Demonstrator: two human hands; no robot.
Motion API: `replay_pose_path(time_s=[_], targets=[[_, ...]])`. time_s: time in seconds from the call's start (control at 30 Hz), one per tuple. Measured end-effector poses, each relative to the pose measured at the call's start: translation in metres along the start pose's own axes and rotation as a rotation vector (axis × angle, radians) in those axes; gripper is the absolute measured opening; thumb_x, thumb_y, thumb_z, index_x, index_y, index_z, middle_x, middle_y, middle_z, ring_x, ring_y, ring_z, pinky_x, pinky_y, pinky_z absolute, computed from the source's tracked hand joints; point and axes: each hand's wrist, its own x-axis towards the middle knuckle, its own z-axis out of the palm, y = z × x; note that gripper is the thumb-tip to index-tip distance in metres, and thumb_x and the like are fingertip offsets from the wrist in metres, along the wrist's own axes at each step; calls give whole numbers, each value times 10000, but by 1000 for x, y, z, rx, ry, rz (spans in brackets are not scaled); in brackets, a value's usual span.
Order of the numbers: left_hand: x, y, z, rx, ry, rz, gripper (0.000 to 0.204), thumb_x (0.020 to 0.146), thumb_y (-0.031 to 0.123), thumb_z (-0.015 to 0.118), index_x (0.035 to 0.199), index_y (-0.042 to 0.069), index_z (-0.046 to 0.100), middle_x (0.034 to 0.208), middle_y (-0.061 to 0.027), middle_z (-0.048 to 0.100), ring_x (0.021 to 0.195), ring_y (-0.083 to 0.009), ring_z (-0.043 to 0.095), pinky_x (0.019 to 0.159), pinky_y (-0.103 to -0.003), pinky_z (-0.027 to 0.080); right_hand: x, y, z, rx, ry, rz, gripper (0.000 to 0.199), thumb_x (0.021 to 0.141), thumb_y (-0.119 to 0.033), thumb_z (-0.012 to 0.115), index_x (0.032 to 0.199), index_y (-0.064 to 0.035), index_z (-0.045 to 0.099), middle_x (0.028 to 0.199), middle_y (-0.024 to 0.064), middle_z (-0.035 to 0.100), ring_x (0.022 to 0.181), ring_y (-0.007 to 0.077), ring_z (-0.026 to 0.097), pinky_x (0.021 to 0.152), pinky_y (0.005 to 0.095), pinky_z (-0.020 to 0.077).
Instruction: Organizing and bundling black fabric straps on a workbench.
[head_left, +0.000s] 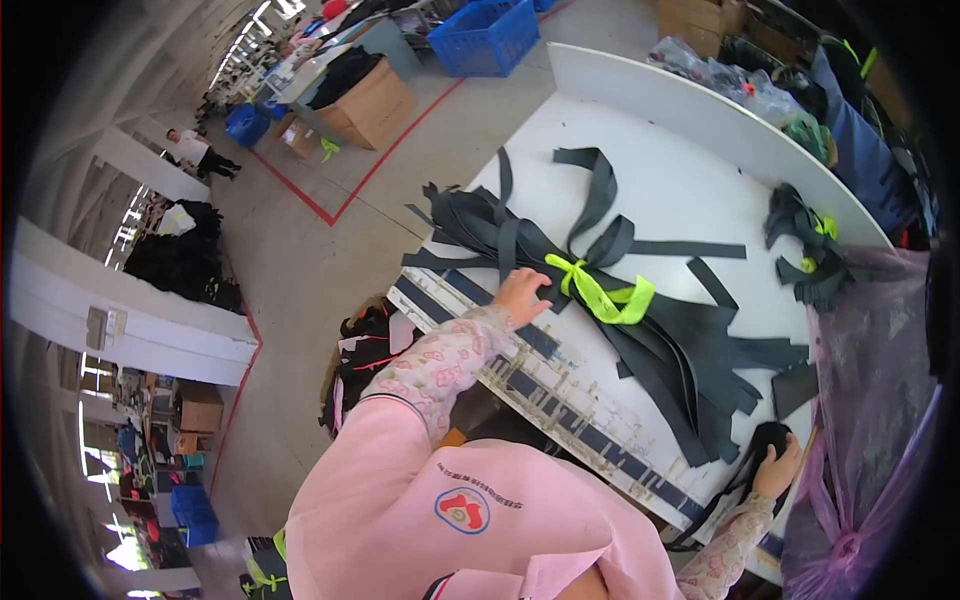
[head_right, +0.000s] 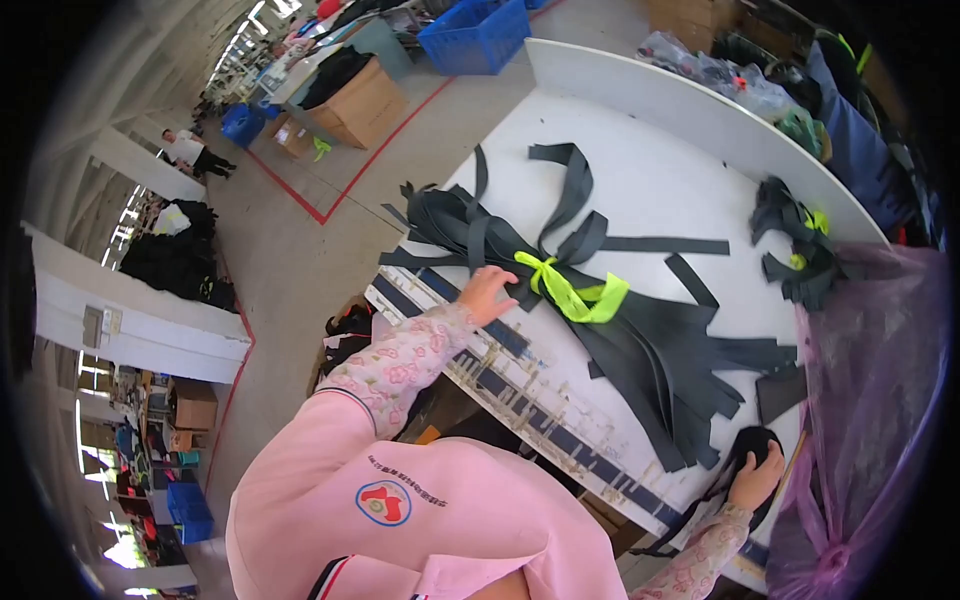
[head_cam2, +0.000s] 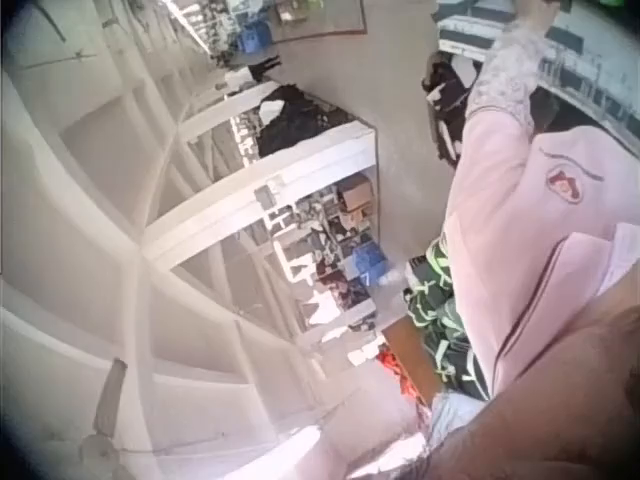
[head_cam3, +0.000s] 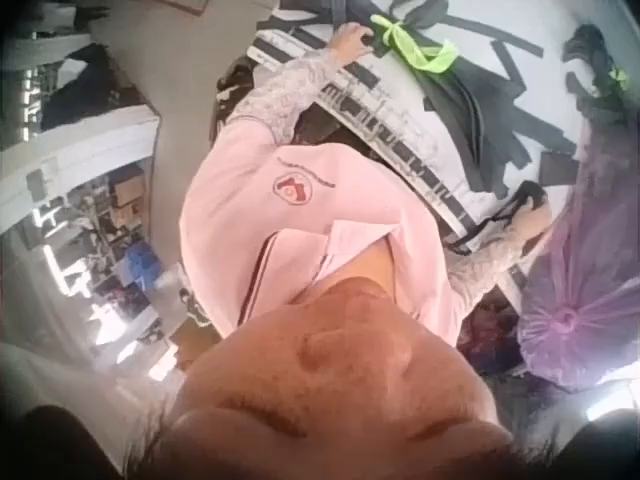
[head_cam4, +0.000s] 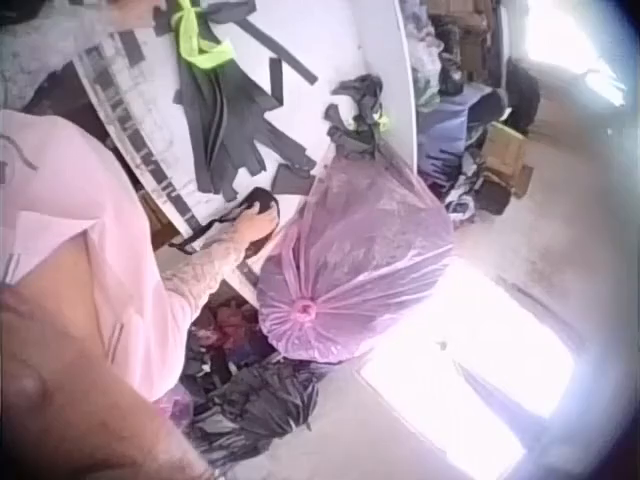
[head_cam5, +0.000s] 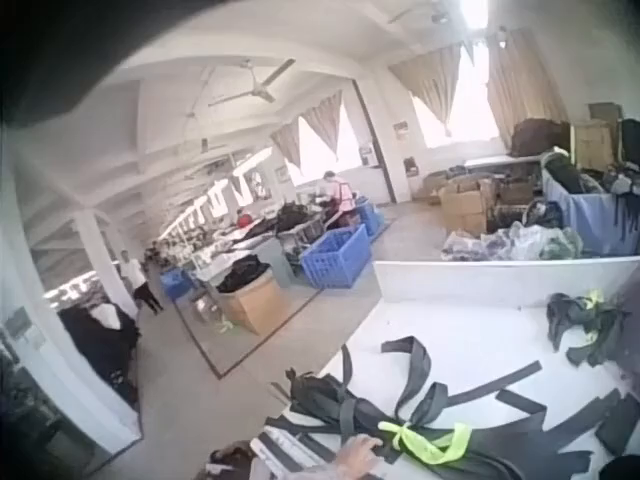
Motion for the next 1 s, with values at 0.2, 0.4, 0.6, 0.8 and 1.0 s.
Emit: replay_pose_path(time_s=[0.2, 0.4, 0.6, 0.8, 1.0], targets=[[70, 13, 24, 246, -261, 55, 1033, 689, 478, 807, 1509, 126, 287, 1540, -225, 272, 1477, -386, 151, 1162, -623, 91, 65, -250, 106, 466, -346, -468, 599, 729, -1, 735, 1285, -12, 513, 1313, 206, 535, 1241, 403, 496, 1053, 437, 402], [87, -12, 52, 285, -243, 155, 918, 711, 312, 798, 1477, 122, 328, 1457, -197, 358, 1405, -358, 323, 1134, -682, 95, 131, -372, 225, -30, -505, -851, 1177, 532, -370, 905, 1490, -31, 311, 1539, 131, 346, 1461, 311, 260, 1200, 505, 146], [80, -44, 36, 255, -68, 306, 845, 730, 113, 713, 1488, 127, 339, 1303, -171, 470, 1332, -343, 408, 1130, -685, 82, 139, -370, 240, -442, -692, -642, 1317, 489, -614, 871, 1511, -49, 262, 1519, 98, 390, 1448, 290, 301, 1192, 564, 64], [61, -40, 1, 264, -228, 245, 797, 714, 116, 731, 1446, 204, 428, 1316, -189, 482, 1363, -405, 342, 1126, -685, 104, 91, -356, 245, -498, -531, -399, 1048, 527, -509, 874, 1356, -52, 424, 1246, 89, 553, 1239, 245, 516, 1186, 555, 134], [-7, -12, 14, 66, 170, 504, 549, 715, 123, 713, 1247, 111, 579, 1282, -192, 507, 1282, -369, 427, 1082, -546, 297, 74, -322, 251, -374, -537, -448, 869, 541, -462, 866, 1202, -22, 515, 1177, 141, 595, 1200, 298, 537, 1180, 531, 174]])
